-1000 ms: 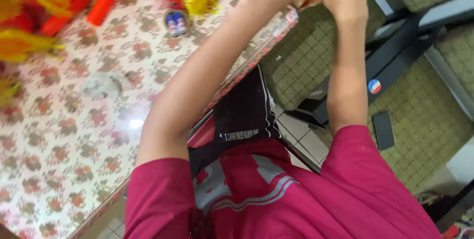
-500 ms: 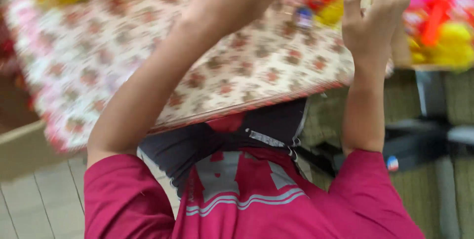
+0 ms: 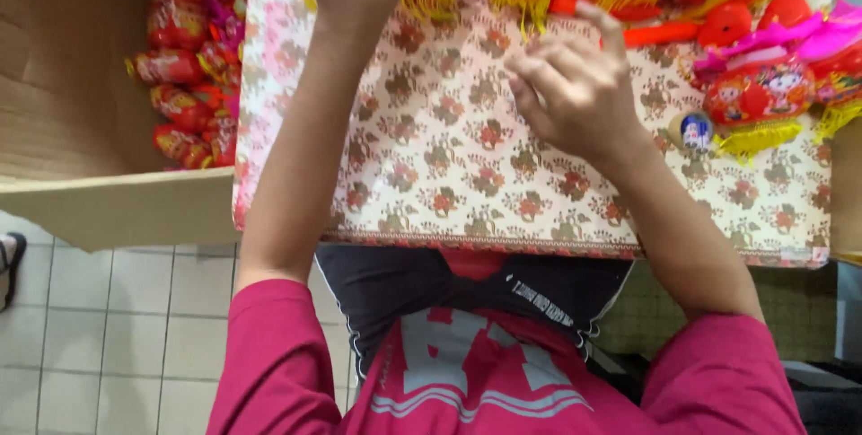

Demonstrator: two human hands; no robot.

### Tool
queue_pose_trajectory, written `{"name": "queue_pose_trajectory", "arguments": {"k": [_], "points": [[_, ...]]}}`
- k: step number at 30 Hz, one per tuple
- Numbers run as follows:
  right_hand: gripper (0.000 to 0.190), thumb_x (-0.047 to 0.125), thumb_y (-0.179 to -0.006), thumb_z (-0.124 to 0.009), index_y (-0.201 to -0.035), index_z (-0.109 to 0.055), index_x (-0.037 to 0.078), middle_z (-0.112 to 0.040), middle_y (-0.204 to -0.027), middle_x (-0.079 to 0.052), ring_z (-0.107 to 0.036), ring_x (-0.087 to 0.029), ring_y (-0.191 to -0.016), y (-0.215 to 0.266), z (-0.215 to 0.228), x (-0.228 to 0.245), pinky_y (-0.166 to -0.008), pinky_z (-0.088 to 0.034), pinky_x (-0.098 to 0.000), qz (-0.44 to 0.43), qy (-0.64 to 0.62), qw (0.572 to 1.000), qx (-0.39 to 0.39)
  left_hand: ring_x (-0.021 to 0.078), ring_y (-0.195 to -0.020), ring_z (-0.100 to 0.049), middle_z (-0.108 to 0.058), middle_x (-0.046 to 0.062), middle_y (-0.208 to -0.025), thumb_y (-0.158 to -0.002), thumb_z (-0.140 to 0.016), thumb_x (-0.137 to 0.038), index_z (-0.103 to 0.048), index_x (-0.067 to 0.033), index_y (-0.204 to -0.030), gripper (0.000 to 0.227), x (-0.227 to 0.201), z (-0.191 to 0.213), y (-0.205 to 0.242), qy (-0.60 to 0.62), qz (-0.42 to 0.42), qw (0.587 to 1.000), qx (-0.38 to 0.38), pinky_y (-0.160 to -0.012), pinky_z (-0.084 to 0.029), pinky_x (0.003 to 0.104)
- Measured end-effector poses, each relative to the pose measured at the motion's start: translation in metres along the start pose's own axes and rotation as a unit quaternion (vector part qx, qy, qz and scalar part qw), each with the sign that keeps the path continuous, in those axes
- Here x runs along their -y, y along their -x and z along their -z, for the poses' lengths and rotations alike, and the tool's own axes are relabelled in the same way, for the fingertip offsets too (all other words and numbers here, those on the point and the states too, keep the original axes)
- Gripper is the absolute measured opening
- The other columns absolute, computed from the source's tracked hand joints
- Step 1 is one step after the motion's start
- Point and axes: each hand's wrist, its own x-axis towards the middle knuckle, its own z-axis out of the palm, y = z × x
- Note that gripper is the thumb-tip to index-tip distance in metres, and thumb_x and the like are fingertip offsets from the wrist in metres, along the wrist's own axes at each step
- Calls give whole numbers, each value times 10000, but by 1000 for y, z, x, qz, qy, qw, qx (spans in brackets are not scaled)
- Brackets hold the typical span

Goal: Assembling small decorative plastic lanterns by manually fitting handles and other components together at a workspace.

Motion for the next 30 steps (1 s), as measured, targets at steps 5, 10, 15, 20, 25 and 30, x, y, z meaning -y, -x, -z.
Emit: {"name": "queue_pose_trajectory", "arguments": {"k": [5, 10, 15, 20, 25, 30], "points": [[130, 126, -1048, -732, -963, -821, 86, -824, -832, -56, -762, -208, -725, 18, -6, -8, -1128, -415, -484, -17, -30, 999, -21, 253, -1088, -709, -715, 52, -1196, -983, -798, -405, -630, -136, -1282, 436, 31, 7, 19, -57, 35, 998, -3, -944, -573, 375], [94, 81, -1034, -742, -975, -812, 59, -785, -820, -98, -730, -231, -733, 22, -2, -7, -1119, -441, -532, -24, -34, 999, -15, 231, -1086, -722, -716, 37, -1195, -991, -754, -434, -585, -138, -1304, 463, 73, 12, 63, -109, 52, 993, 8, -950, -591, 354], [147, 116, -1057, -696, -964, -799, 66, -787, -837, -66, -718, -229, -728, 20, -1, -6, -1114, -422, -499, -19, -25, 999, -19, 209, -1084, -734, -717, 22, -1194, -1000, -711, -463, -541, -140, -1327, 490, 73, 21, 101, -152, 73, 986, 4, -956, -608, 333], [182, 142, -1075, -692, -955, -810, 73, -780, -816, -52, -728, -216, -726, 23, -2, -8, -1117, -424, -478, -31, -21, 999, -19, 187, -1082, -747, -718, 6, -1193, -1008, -667, -491, -497, -142, -1349, 517, 121, 18, 84, -184, 89, 979, -2, -961, -625, 312], [169, 162, -1095, -706, -982, -819, 105, -804, -862, -34, -764, -208, -753, 26, -2, -8, -1156, -392, -491, -45, -23, 999, 16, 165, -1081, -759, -719, -9, -1192, -1016, -623, -520, -452, -144, -1371, 545, 144, 11, 72, -220, 111, 969, -10, -967, -642, 291], [272, 195, -1023, -692, -1169, -600, -14, -615, -1113, -186, -595, -313, -1056, 7, 8, -11, -1035, -479, -481, -105, -123, 977, -136, 143, -1079, -772, -719, -24, -1191, -1024, -578, -548, -408, -145, -1394, 573, 165, 13, 70, -268, 144, 952, -26, -973, -659, 269]]}}
